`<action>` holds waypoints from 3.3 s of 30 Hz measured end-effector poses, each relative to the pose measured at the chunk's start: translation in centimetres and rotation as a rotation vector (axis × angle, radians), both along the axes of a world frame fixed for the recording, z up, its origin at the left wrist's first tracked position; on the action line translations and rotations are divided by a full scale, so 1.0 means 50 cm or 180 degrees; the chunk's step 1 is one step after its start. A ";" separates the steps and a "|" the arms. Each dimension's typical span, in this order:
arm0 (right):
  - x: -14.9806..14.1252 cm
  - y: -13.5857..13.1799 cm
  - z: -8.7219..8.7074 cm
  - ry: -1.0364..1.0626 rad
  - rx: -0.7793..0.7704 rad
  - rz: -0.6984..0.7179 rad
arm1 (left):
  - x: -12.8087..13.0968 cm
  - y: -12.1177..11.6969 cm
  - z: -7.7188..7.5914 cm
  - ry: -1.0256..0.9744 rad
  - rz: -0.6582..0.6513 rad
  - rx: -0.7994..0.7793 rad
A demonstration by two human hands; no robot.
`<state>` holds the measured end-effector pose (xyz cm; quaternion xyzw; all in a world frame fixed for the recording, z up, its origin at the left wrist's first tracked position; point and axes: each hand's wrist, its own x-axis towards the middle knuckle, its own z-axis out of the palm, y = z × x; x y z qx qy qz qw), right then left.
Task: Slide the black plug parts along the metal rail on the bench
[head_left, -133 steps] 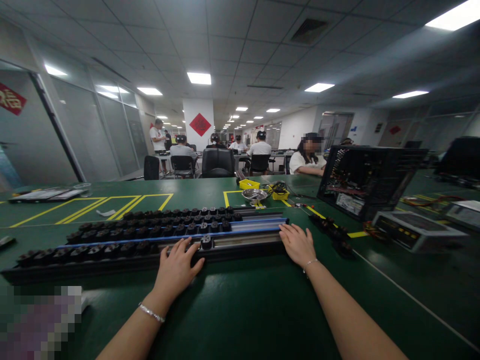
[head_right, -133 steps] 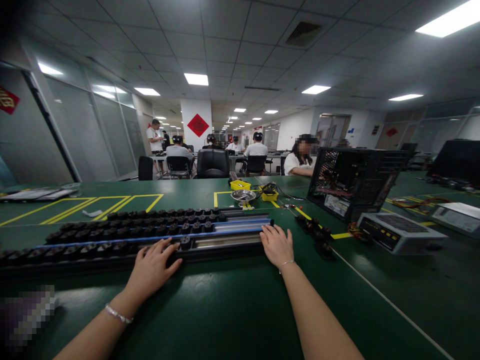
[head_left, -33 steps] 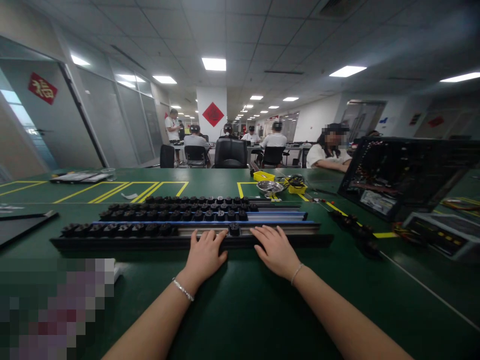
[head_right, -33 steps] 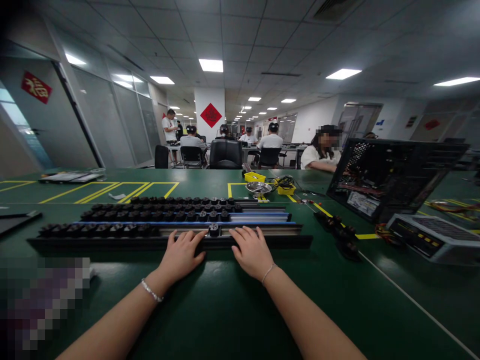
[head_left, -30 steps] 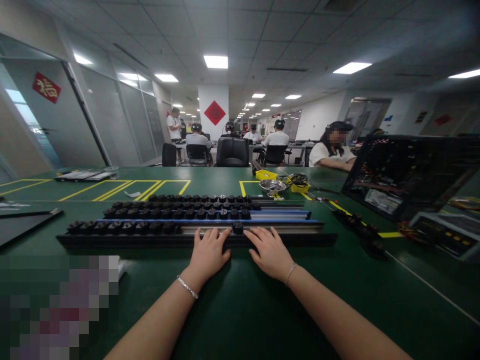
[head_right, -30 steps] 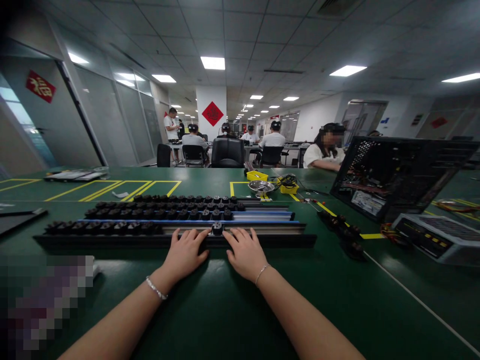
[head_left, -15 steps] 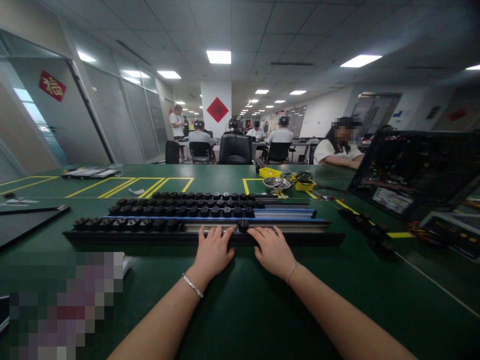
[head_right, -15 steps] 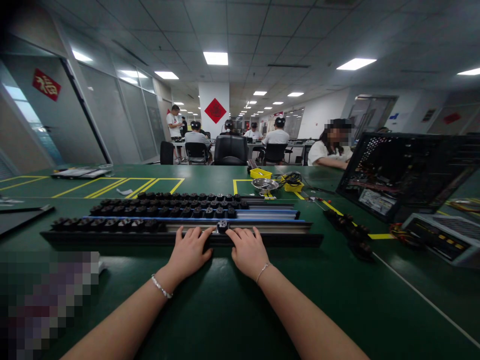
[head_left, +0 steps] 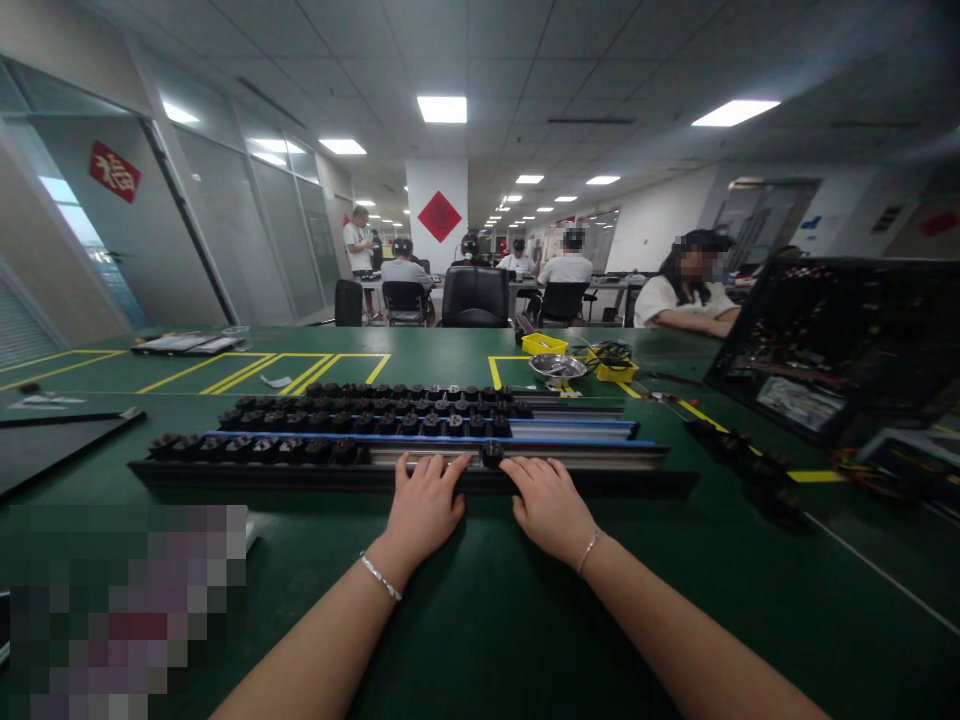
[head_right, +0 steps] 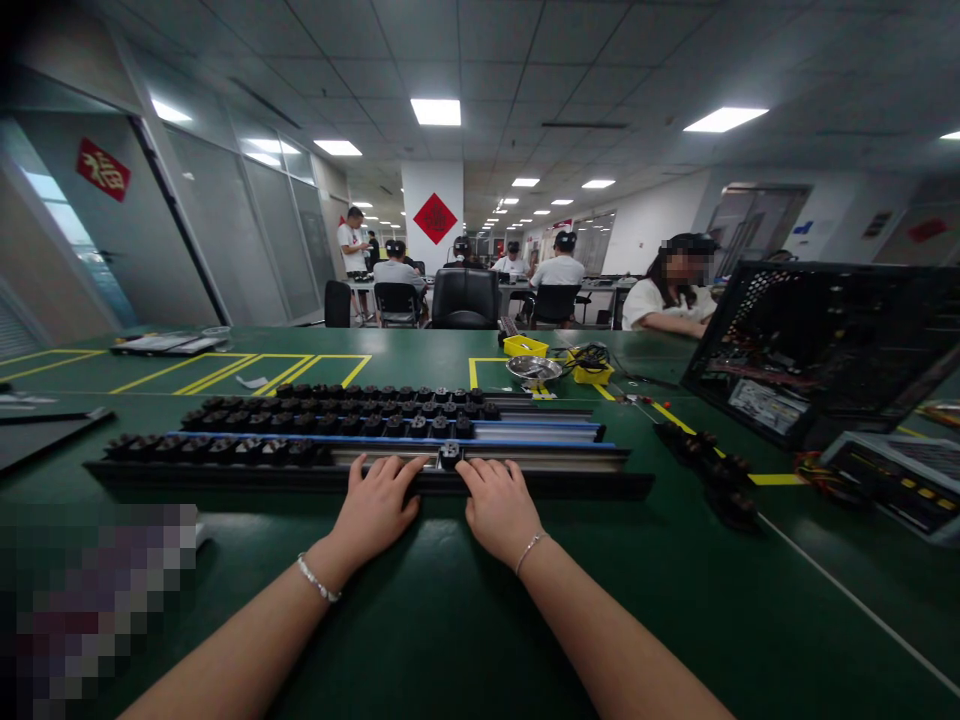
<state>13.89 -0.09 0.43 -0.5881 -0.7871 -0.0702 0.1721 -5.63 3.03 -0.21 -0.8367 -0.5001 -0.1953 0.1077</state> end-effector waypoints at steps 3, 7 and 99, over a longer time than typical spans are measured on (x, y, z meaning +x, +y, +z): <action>0.001 0.001 0.002 0.0011 -0.0004 0.0028 | 0.000 0.000 0.000 -0.0038 0.0000 -0.0013; 0.005 0.003 0.006 -0.0017 -0.0034 0.0042 | -0.002 0.004 -0.004 -0.0078 0.0011 0.0078; 0.039 0.008 0.019 -0.0003 -0.0102 -0.0011 | -0.009 0.013 -0.010 0.0056 0.0095 0.0082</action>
